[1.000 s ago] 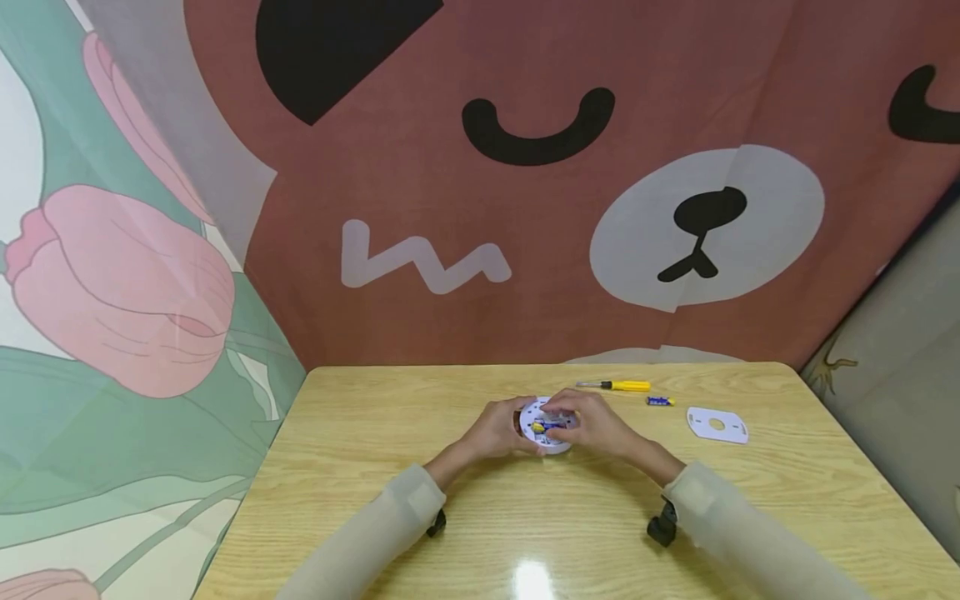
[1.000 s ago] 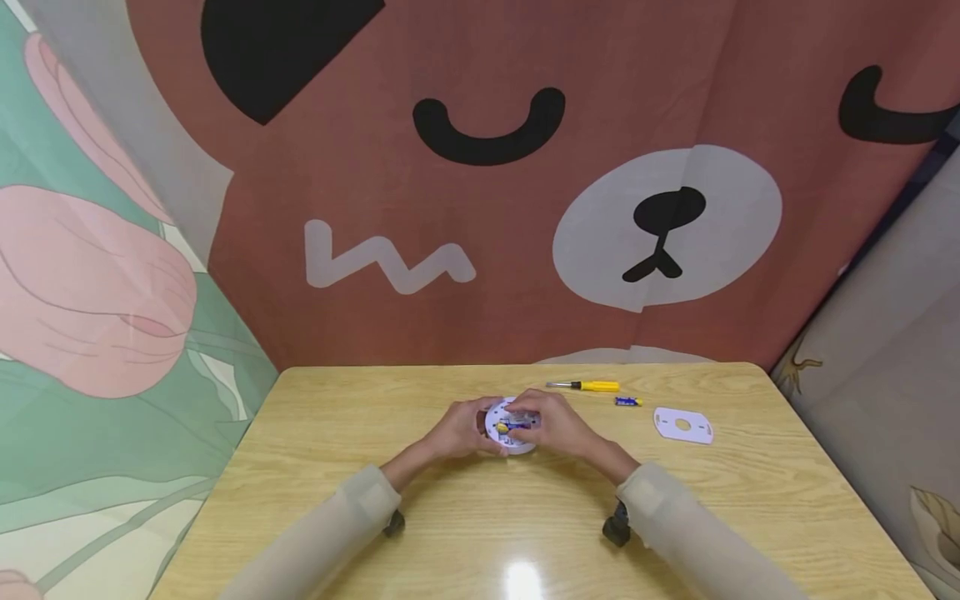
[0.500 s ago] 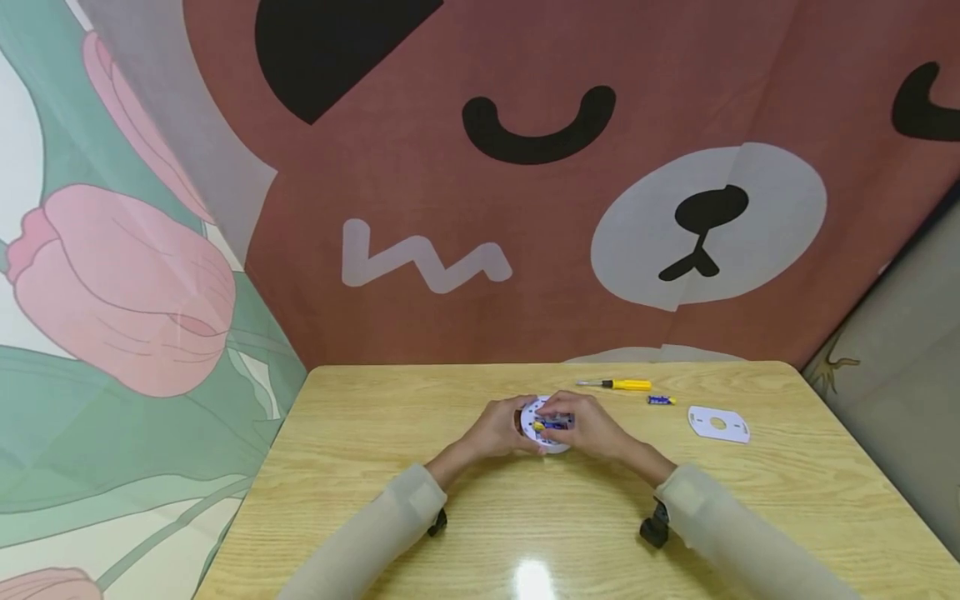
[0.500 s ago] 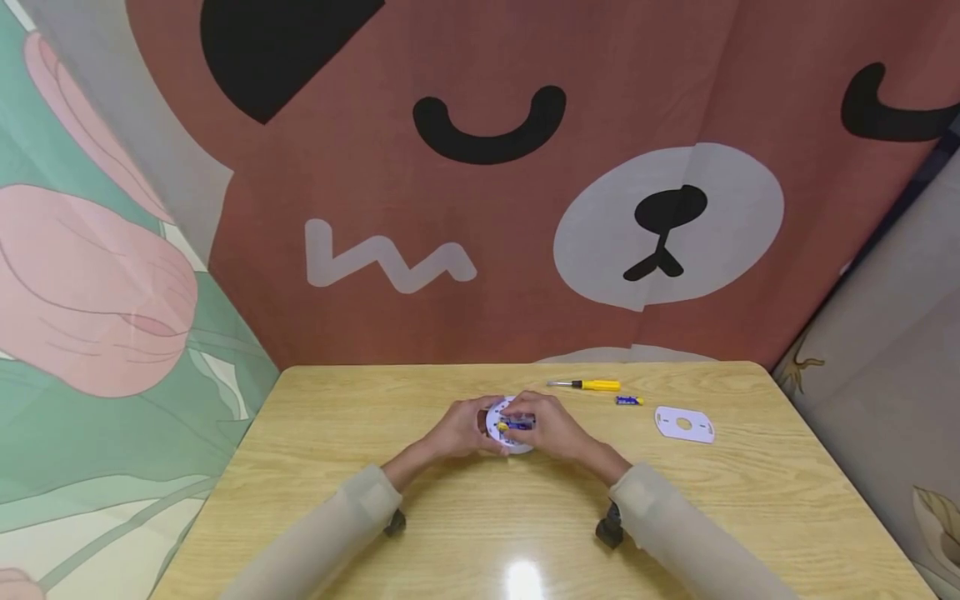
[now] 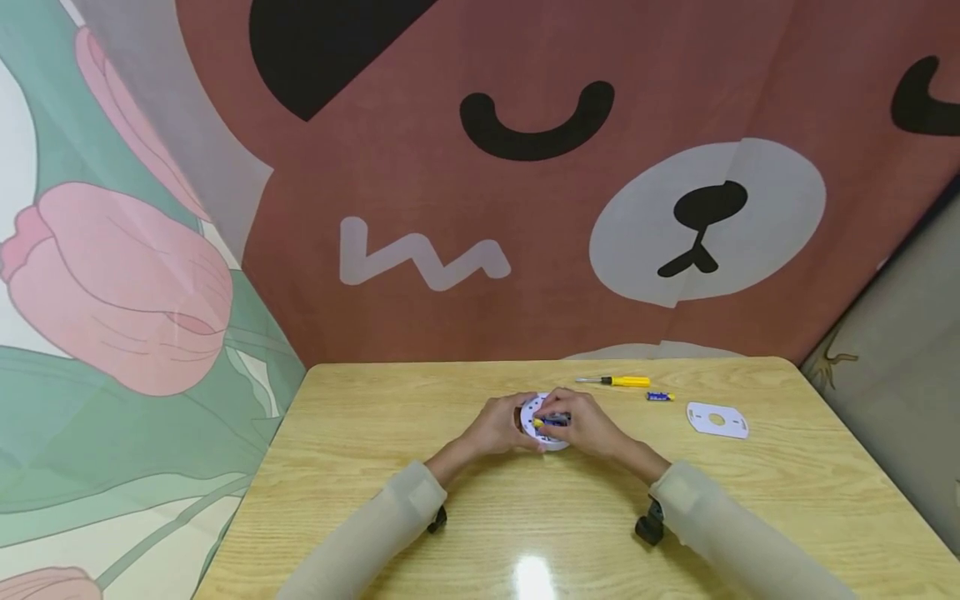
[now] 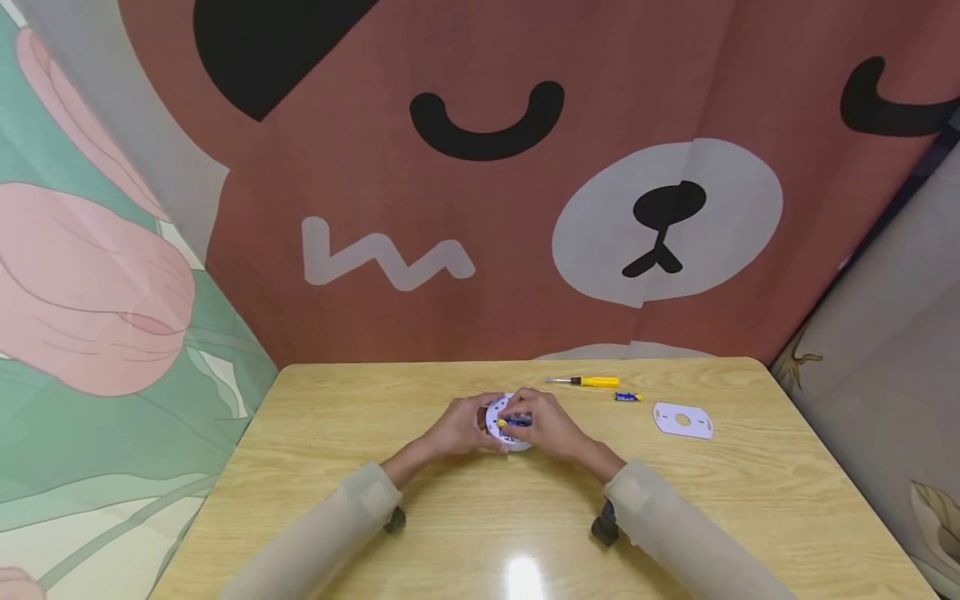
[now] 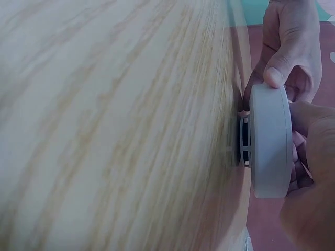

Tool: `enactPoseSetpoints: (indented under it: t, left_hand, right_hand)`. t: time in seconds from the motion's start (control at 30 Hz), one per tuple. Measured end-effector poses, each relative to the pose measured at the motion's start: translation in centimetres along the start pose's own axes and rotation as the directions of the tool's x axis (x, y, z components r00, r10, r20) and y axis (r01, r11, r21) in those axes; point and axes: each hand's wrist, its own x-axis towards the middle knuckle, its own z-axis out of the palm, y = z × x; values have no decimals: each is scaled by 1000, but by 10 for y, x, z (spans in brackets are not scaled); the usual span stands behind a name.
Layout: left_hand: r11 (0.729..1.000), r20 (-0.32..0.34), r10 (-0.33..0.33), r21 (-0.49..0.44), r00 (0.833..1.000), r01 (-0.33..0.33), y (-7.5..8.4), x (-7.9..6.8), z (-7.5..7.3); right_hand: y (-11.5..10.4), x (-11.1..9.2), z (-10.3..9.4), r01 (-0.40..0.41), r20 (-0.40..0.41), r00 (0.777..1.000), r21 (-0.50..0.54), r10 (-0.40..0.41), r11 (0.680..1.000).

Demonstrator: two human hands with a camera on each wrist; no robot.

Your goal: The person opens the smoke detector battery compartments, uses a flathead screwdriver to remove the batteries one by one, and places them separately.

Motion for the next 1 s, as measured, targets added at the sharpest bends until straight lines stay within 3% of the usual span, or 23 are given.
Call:
enactPoseSetpoints:
  t: [0.2,0.63,1.0]
  left_hand:
    - [1000,1,-4,-3,1000,5,1,0,0]
    - [1000,-8,9,-22,1000,-9,0,-1,0]
    - [1000,-19,-12,3,1000,12,1,-1,1]
  right_hand:
    - [0,0,1,-6,8,1000,-5,6,1000]
    - [1,-1,2,68,-42,997,32,-67,997]
    - [-5,-3,-2,63,-65,996,53,-59,997]
